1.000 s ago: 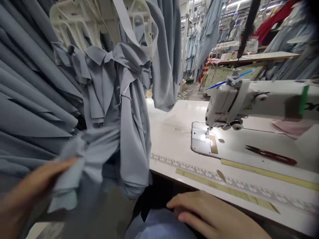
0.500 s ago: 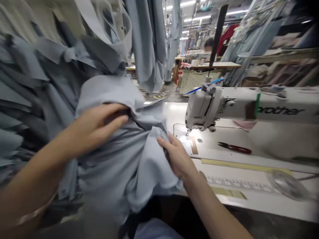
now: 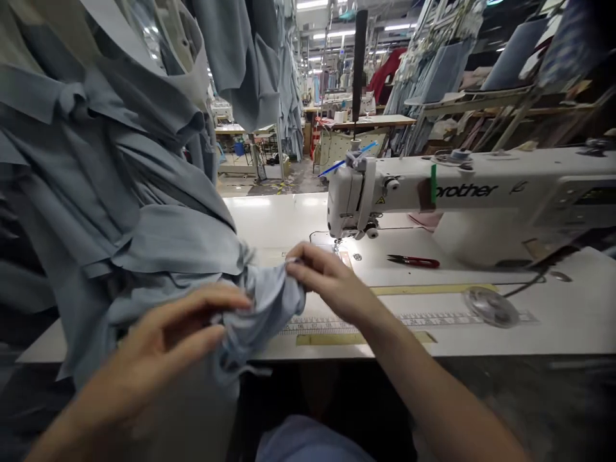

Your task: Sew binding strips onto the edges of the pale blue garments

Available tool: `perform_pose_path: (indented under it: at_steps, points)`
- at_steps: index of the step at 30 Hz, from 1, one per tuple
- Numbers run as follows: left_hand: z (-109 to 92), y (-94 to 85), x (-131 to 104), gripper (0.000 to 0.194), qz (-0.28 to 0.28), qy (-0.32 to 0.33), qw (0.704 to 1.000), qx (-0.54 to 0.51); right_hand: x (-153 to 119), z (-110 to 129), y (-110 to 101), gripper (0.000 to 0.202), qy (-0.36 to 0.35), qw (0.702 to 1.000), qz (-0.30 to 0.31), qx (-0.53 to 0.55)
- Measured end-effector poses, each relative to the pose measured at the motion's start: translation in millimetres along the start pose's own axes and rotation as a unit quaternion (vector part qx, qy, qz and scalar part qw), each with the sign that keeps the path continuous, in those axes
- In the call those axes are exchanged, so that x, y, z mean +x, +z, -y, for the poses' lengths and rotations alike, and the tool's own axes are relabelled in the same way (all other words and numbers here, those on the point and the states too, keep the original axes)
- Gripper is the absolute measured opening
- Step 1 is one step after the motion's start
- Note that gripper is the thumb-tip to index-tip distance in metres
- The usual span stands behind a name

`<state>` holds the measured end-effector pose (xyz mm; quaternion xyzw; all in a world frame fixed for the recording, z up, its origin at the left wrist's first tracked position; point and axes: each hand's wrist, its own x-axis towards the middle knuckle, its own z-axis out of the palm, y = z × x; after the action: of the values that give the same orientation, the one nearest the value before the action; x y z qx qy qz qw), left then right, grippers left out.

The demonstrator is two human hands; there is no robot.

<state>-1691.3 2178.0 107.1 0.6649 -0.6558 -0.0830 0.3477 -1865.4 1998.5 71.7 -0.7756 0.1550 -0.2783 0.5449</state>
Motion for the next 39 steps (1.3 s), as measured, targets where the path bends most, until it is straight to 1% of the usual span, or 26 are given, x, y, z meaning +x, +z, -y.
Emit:
perform_pose_path:
  at_steps: [1,2,3,5,7,8,9,11,13,15,16,17,18,19,21,23,24,25,27,29,31,33,34,35,37,39]
  points:
    - [-5.4,-13.8,10.5,0.031,0.0,0.033,0.999,0.003,3.2,4.4,-6.4,0.014,-0.01,1.0,-0.026,-0.012]
    - [-7.2,-22.6,21.9,0.037,-0.003,0.061,0.997,0.042,4.1,6.8,-10.9,0.011,-0.018,0.998,-0.059,-0.03]
    - [-5.4,-26.5,34.0,0.041,-0.009,0.094,0.991,0.099,2.2,7.3,-12.7,0.008,-0.025,0.994,-0.092,-0.05]
    - [6.0,-24.4,58.7,0.038,-0.005,0.115,0.978,0.175,-10.6,4.1,-6.8,0.01,-0.032,0.988,-0.129,-0.077]
    - [16.6,-20.2,80.1,0.035,0.019,0.117,0.974,0.195,-30.5,-0.3,10.3,0.013,-0.04,0.988,-0.122,-0.09]
    - [17.1,-21.0,88.3,0.035,0.031,0.121,0.972,0.198,-39.9,-1.0,21.0,0.014,-0.044,0.99,-0.104,-0.089]
    - [12.8,-24.8,94.5,0.035,0.041,0.127,0.971,0.201,-47.0,0.2,32.0,0.016,-0.05,0.992,-0.084,-0.084]
    - [-11.0,-40.4,101.0,0.035,0.039,0.143,0.968,0.203,-50.8,9.9,51.2,0.015,-0.068,0.994,-0.062,-0.066]
    - [-48.8,-61.6,101.2,0.035,0.012,0.161,0.965,0.205,-40.7,29.6,63.2,0.013,-0.106,0.99,-0.081,-0.043]
    - [-86.3,-81.2,97.9,0.029,-0.034,0.181,0.962,0.204,-23.9,56.0,67.3,0.015,-0.151,0.98,-0.133,-0.002]
    - [-100.5,-88.9,95.9,0.026,-0.051,0.189,0.96,0.2,-16.1,69.4,66.9,0.016,-0.168,0.973,-0.156,0.031]
    - [-109.9,-95.0,94.2,0.022,-0.061,0.19,0.961,0.191,-10.0,81.4,65.3,0.016,-0.176,0.967,-0.168,0.076]
    - [-114.0,-99.6,92.8,0.021,-0.058,0.176,0.967,0.174,-6.0,91.0,62.8,0.014,-0.177,0.962,-0.164,0.131]
    - [-112.5,-102.8,91.5,0.022,-0.039,0.147,0.977,0.149,-4.3,97.3,59.4,0.011,-0.171,0.956,-0.143,0.191]
    - [-94.4,-105.0,87.7,0.032,0.021,0.057,0.996,0.069,-7.1,98.1,50.6,0.009,-0.142,0.94,-0.075,0.3]
    - [-62.8,-100.6,79.9,0.041,0.081,-0.032,0.996,0.001,-15.6,85.2,40.7,0.014,-0.099,0.934,-0.032,0.341]
    - [-45.2,-95.4,74.0,0.038,0.099,-0.061,0.993,-0.017,-21.1,75.5,36.2,0.017,-0.074,0.941,-0.026,0.329]
    - [-28.3,-88.0,66.8,0.032,0.101,-0.079,0.992,-0.018,-26.9,65.1,32.7,0.018,-0.045,0.952,-0.022,0.302]
    - [-1.6,-68.5,48.8,0.025,0.066,-0.09,0.994,-0.001,-38.5,45.8,30.0,0.017,0.007,0.974,-0.013,0.226]
    - [11.2,-47.4,27.4,0.026,0.013,-0.083,0.996,0.015,-48.4,32.1,33.2,0.026,0.018,0.991,-0.017,0.134]
    - [11.7,-30.9,4.6,0.021,-0.047,-0.074,0.996,0.031,-56.2,25.1,40.4,0.024,-0.027,0.999,-0.043,0.017]
    - [6.8,-21.8,-17.2,0.012,-0.111,-0.055,0.99,0.06,-62.9,23.3,47.9,0.019,-0.096,0.989,-0.066,-0.091]
    - [4.8,-19.6,-27.1,0.009,-0.135,-0.039,0.987,0.079,-66.1,23.7,51.0,0.021,-0.127,0.98,-0.074,-0.135]
    - [4.0,-18.2,-36.0,0.013,-0.144,-0.021,0.984,0.099,-69.3,24.7,53.5,0.024,-0.154,0.968,-0.084,-0.179]
    - [6.8,-16.6,-50.6,0.023,-0.119,0.009,0.984,0.134,-74.7,27.2,57.0,0.029,-0.209,0.93,-0.13,-0.274]
    - [14.4,-14.9,-61.6,0.03,-0.082,0.018,0.983,0.165,-78.2,29.3,58.6,0.03,-0.275,0.865,-0.225,-0.355]
